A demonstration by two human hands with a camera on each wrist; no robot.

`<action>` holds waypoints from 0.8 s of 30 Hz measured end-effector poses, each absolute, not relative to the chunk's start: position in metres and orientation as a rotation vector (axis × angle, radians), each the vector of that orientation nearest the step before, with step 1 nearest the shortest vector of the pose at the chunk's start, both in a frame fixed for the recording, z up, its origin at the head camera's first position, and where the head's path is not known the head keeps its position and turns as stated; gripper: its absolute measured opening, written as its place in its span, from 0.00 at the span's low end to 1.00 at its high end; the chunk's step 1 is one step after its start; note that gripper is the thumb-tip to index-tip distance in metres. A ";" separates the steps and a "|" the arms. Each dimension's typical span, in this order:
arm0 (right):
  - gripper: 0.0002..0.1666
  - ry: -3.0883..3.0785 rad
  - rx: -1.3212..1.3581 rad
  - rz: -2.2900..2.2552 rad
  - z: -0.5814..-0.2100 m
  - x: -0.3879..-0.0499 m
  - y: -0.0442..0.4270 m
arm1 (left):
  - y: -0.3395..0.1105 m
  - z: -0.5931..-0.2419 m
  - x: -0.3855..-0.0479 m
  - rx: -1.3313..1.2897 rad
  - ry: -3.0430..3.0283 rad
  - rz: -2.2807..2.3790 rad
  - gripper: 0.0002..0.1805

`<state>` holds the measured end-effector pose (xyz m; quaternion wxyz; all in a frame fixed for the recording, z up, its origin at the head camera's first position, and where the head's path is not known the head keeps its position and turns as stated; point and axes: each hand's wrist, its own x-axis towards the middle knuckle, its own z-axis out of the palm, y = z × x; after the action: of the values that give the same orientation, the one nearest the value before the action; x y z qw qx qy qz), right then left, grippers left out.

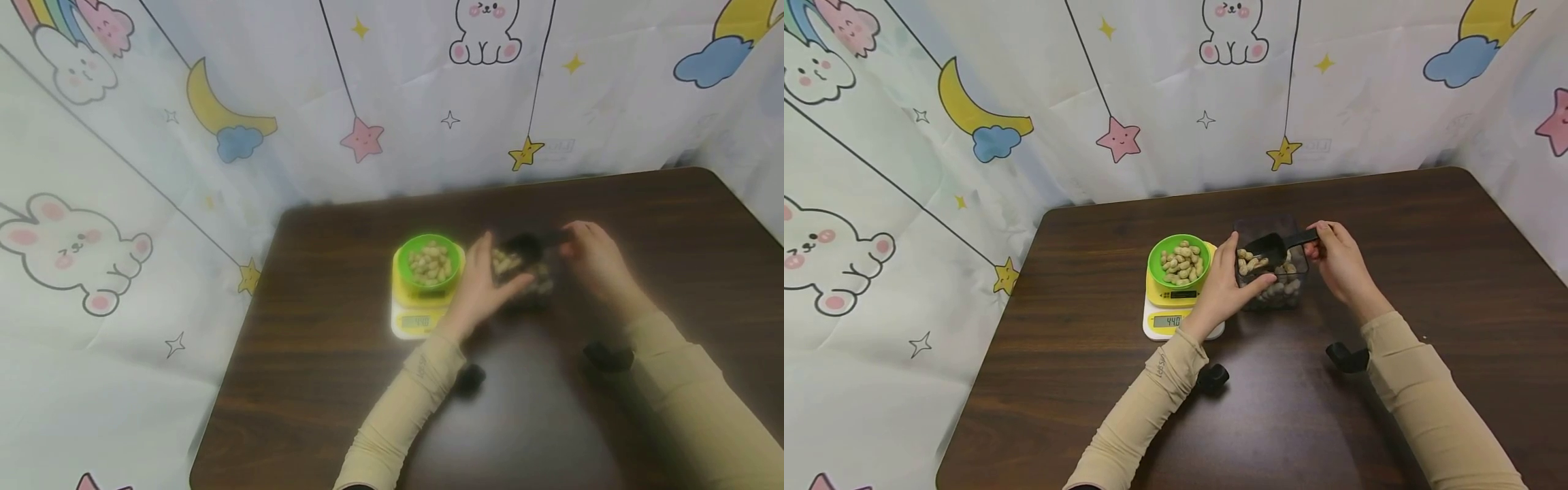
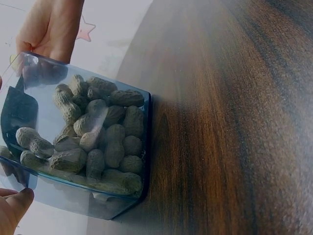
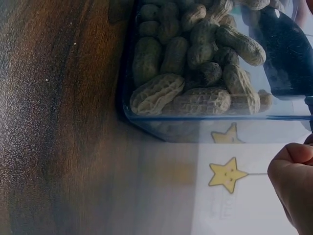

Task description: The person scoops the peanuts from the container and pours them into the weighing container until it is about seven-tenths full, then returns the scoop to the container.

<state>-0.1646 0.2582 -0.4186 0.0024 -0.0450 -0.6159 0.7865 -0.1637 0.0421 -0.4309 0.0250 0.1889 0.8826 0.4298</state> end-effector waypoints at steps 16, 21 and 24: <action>0.11 -1.891 -0.102 2.487 -0.417 -0.157 0.261 | 0.042 -0.433 -0.166 0.586 2.740 1.377 0.55; 0.09 -1.940 -0.148 2.462 -0.417 -0.157 0.261 | 0.042 -0.433 -0.165 0.584 2.736 1.380 0.56; 0.10 -1.911 -0.169 2.493 -0.418 -0.157 0.263 | 0.042 -0.433 -0.165 0.585 2.727 1.385 0.56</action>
<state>-0.1574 0.2625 -0.4179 -0.0018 -0.0539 -0.6074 0.7925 -0.1652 0.0423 -0.4326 0.0140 0.1879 0.8757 0.4447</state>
